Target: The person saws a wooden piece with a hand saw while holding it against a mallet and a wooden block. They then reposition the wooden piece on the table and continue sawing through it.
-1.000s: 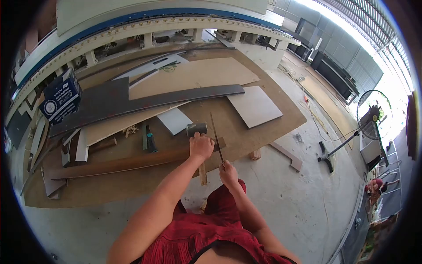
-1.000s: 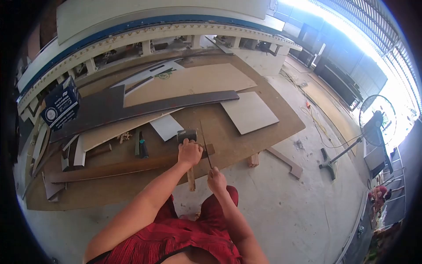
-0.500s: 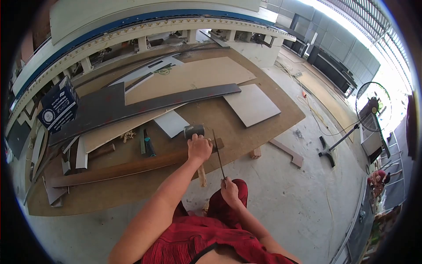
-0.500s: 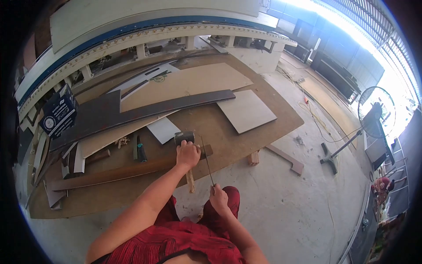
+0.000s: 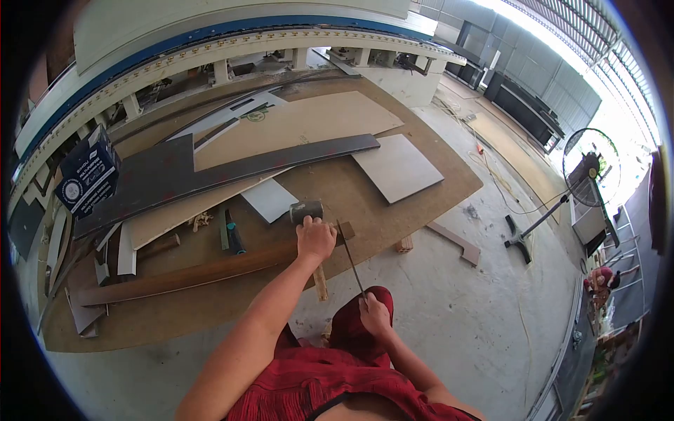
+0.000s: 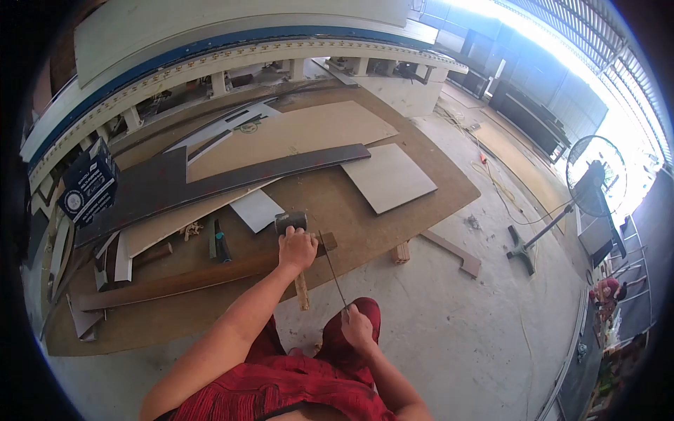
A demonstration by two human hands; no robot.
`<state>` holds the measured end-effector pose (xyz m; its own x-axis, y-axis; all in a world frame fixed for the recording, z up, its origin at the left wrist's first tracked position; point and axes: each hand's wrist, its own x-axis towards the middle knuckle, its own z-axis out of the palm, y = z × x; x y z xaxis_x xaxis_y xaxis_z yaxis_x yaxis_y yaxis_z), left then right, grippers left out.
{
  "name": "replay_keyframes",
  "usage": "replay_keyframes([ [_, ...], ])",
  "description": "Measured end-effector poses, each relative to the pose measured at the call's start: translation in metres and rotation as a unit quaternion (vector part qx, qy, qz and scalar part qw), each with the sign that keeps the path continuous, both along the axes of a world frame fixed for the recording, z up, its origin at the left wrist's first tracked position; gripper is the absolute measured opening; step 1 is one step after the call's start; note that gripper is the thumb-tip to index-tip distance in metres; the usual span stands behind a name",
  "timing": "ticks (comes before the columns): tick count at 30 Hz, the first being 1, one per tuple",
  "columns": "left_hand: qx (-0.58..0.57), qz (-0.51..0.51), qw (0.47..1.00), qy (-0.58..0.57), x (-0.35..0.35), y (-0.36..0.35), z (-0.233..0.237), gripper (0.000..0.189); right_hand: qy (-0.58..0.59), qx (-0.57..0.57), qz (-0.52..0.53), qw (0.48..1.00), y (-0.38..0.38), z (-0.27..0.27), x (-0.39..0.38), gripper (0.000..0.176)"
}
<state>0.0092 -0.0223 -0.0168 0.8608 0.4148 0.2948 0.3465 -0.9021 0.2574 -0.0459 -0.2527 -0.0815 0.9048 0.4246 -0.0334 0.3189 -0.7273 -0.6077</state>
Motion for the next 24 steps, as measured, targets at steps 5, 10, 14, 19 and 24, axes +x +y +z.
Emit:
replay_keyframes([
  [5, -0.007, 0.0, 1.0, -0.019, -0.001, 0.0, -0.002, 0.033, 0.04, -0.028, -0.012, 0.999, -0.02, 0.005, -0.017, 0.026],
  [10, -0.001, 0.003, 1.0, 0.015, 0.0, -0.001, 0.001, 0.032, -0.007, -0.007, 0.031, 0.999, 0.012, 0.022, 0.019, 0.025],
  [14, 0.009, 0.009, 1.0, 0.001, 0.0, 0.0, -0.002, 0.033, -0.03, -0.014, 0.03, 0.999, 0.063, 0.021, 0.061, 0.022],
  [19, 0.005, 0.002, 1.0, 0.003, -0.001, 0.001, -0.002, 0.033, -0.024, 0.001, 0.024, 0.999, 0.047, 0.013, 0.046, 0.024],
  [24, -0.023, -0.003, 1.0, -0.01, -0.001, 0.001, 0.003, 0.033, 0.031, -0.015, -0.008, 0.999, -0.015, 0.001, -0.015, 0.024],
])
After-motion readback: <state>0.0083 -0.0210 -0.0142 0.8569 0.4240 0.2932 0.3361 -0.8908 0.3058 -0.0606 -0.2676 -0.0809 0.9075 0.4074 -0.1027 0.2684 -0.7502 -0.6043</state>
